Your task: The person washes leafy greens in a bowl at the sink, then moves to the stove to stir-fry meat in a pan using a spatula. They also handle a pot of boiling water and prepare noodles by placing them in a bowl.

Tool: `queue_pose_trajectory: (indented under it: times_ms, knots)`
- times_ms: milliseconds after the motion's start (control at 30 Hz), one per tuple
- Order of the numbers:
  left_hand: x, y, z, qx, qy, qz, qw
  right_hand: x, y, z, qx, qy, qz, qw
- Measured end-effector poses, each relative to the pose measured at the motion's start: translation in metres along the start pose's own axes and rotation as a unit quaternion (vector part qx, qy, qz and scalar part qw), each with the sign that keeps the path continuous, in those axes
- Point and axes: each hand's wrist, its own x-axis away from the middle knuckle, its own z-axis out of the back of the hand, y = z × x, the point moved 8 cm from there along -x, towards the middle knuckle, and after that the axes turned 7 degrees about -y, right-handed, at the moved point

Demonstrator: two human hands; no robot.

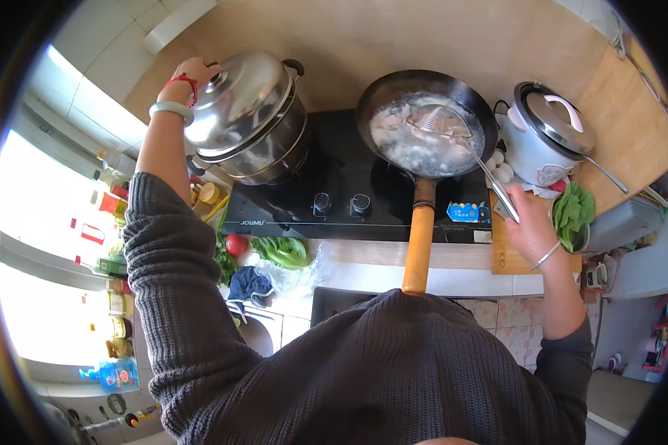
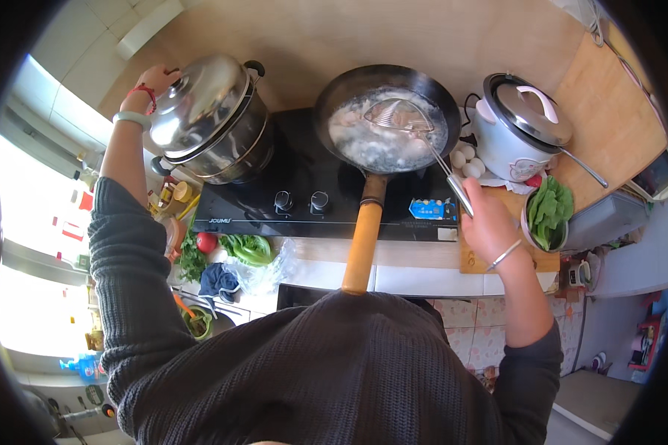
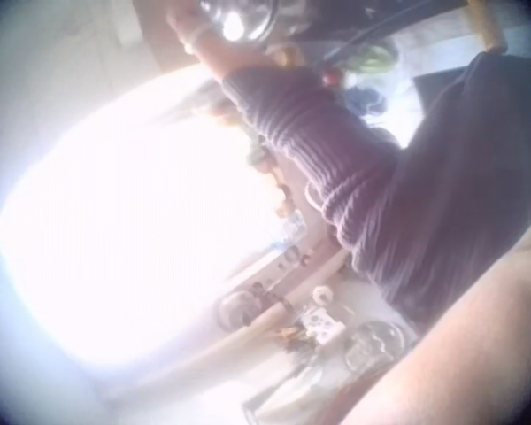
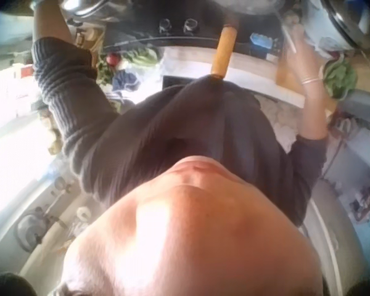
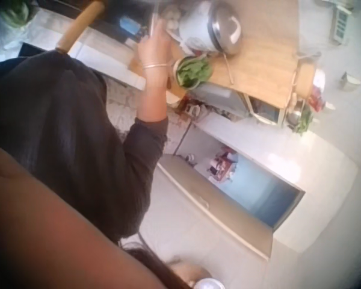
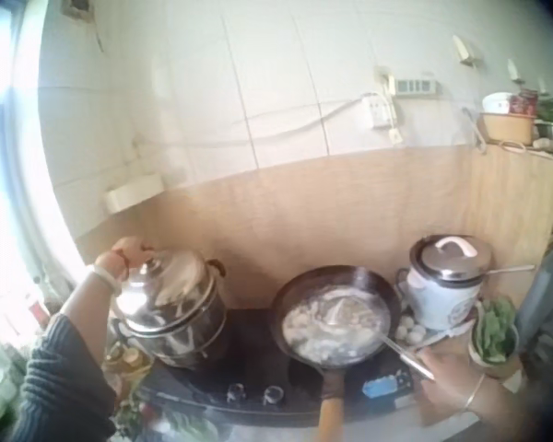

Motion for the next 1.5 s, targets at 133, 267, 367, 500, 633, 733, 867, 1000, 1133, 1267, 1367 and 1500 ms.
queue_pose_trajectory:
  times_ms: [133,267,367,500,633,733,867,1000,1133,1267,1367,1500]
  knots:
    - [-0.014,-0.004,-0.031,0.012,-0.004,-0.022,1.0,0.017,-0.014,0.015,-0.017,-0.007,-0.008,1.0]
    - [-0.028,-0.001,-0.044,0.022,-0.051,-0.055,0.997,0.027,-0.025,0.032,-0.006,0.005,0.017,1.0]
    - [-0.02,0.002,-0.041,-0.009,-0.072,-0.033,0.997,0.028,-0.032,0.048,-0.01,0.017,0.009,1.0]
    - [0.005,0.023,-0.028,-0.036,0.052,0.012,0.998,0.033,-0.032,0.073,-0.042,0.019,-0.033,0.998]
    - [0.103,0.168,0.008,-0.049,0.183,-0.25,0.949,0.044,-0.034,0.09,-0.069,0.004,-0.051,0.996]
    - [0.195,0.231,0.005,0.221,0.132,-0.392,0.883,0.049,-0.033,0.098,-0.113,-0.035,-0.071,0.99]
    - [0.272,0.289,-0.049,0.41,-0.104,-0.466,0.777,0.066,-0.042,0.126,-0.125,-0.06,-0.085,0.987]
    - [0.321,0.304,-0.138,0.551,-0.44,-0.274,0.654,0.07,-0.045,0.141,-0.055,-0.114,-0.051,0.991]
    - [0.361,0.334,-0.139,0.751,-0.582,-0.095,0.297,0.066,-0.071,0.144,0.05,-0.147,-0.031,0.987]
    - [0.37,0.347,-0.128,0.831,-0.525,0.014,0.184,0.046,-0.085,0.121,0.092,-0.135,0.094,0.982]
    - [0.367,0.349,-0.135,0.851,-0.481,0.045,0.205,0.037,-0.074,0.097,0.131,-0.151,0.071,0.977]
    - [0.364,0.339,-0.135,0.85,-0.462,0.031,0.25,0.032,-0.059,0.068,0.214,-0.078,0.094,0.969]
